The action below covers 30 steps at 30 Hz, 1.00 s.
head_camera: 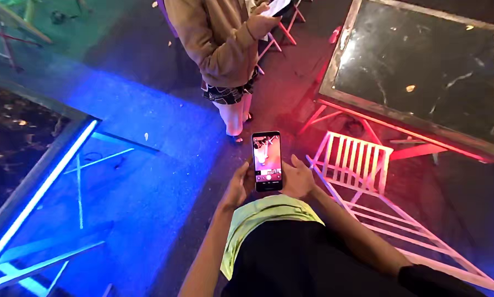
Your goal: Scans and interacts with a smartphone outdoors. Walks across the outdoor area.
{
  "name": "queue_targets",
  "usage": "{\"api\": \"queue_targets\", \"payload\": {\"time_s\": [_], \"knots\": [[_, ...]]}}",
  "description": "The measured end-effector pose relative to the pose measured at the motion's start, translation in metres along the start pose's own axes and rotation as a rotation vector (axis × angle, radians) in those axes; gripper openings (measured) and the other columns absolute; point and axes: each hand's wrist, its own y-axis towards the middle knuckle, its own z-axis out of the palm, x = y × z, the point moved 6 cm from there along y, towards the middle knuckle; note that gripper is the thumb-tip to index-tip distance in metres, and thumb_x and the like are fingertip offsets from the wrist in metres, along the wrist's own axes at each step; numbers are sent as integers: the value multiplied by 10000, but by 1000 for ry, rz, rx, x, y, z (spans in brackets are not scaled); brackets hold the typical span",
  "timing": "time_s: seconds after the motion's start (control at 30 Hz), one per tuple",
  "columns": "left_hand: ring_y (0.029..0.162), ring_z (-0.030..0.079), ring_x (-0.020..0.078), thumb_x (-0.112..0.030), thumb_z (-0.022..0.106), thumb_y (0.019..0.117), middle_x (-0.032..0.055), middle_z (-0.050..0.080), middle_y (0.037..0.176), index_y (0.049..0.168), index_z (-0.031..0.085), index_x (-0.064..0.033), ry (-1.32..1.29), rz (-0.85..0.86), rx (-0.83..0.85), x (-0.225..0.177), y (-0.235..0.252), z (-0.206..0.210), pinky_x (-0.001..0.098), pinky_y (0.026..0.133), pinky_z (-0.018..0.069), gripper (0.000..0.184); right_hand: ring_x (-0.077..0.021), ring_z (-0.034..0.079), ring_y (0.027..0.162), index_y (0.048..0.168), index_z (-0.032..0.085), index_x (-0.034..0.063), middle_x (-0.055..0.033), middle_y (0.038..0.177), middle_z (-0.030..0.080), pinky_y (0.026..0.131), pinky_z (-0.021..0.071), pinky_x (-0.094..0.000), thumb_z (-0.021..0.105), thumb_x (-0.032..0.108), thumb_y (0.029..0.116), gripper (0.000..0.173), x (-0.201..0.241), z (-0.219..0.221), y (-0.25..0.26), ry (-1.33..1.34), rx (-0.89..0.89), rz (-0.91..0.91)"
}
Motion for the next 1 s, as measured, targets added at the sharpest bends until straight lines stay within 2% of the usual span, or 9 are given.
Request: {"api": "queue_targets", "payload": {"time_s": [0.1,0.17,0.23,0.33,0.43,0.57,0.67,0.87,1.0], "knots": [[1151,671,177,-519,371,1051,61,683,1285,1543,365,-134,-9,-5,13,-1,0,1,396,1002,555,625,-265,539,1338,1522,421,192,-104,1449,569,1089,465,-520,447,772,901,850,2,2,0,33,9,15],[1140,680,190,-524,427,1035,70,692,1272,1534,383,-143,-20,-7,17,0,1,0,406,990,563,629,-281,521,1355,1545,390,191,-122,1475,542,1103,448,-532,436,764,907,858,1,1,1,56,23,20],[1137,681,196,-518,466,1023,81,689,1272,1535,383,-148,-37,-12,31,0,2,1,407,987,564,637,-277,512,1363,1547,389,200,-119,1485,532,1107,443,-528,453,768,898,864,1,0,1,59,42,21],[1138,679,203,-499,453,1033,96,681,1282,1549,371,-163,-34,-11,42,1,2,1,402,989,562,622,-271,503,1372,1552,379,211,-111,1492,524,1115,434,-528,468,797,878,898,3,2,0,50,54,14],[1135,683,208,-535,476,1021,99,680,1287,1562,353,-184,-25,-9,50,3,2,0,406,987,564,656,-271,500,1374,1555,370,209,-114,1492,521,1120,428,-527,468,783,886,886,2,3,-1,64,59,11],[1138,677,221,-486,442,1046,109,673,1285,1543,364,-143,-23,-6,55,8,4,-2,420,979,566,609,-278,504,1373,1548,386,175,-125,1488,528,1120,432,-531,456,748,916,856,2,-1,-4,77,60,6],[1119,682,213,-470,417,1051,105,689,1254,1535,378,-131,-12,-16,40,10,3,-5,415,965,568,592,-286,496,1381,1552,365,156,-125,1499,519,1127,425,-538,369,732,952,832,1,1,-4,60,57,18],[1137,675,216,-542,472,1027,118,669,1291,1561,342,-112,-32,28,21,8,-9,-11,413,981,561,698,-289,480,1399,1561,352,179,-116,1513,506,1142,406,-552,418,741,939,842,-4,11,3,48,109,60],[1107,687,212,-501,452,1036,107,688,1250,1556,342,-123,-23,47,-59,4,-24,-17,410,954,575,652,-295,496,1383,1550,378,165,-128,1500,520,1127,421,-559,401,746,939,843,-13,14,10,38,113,109]]}}
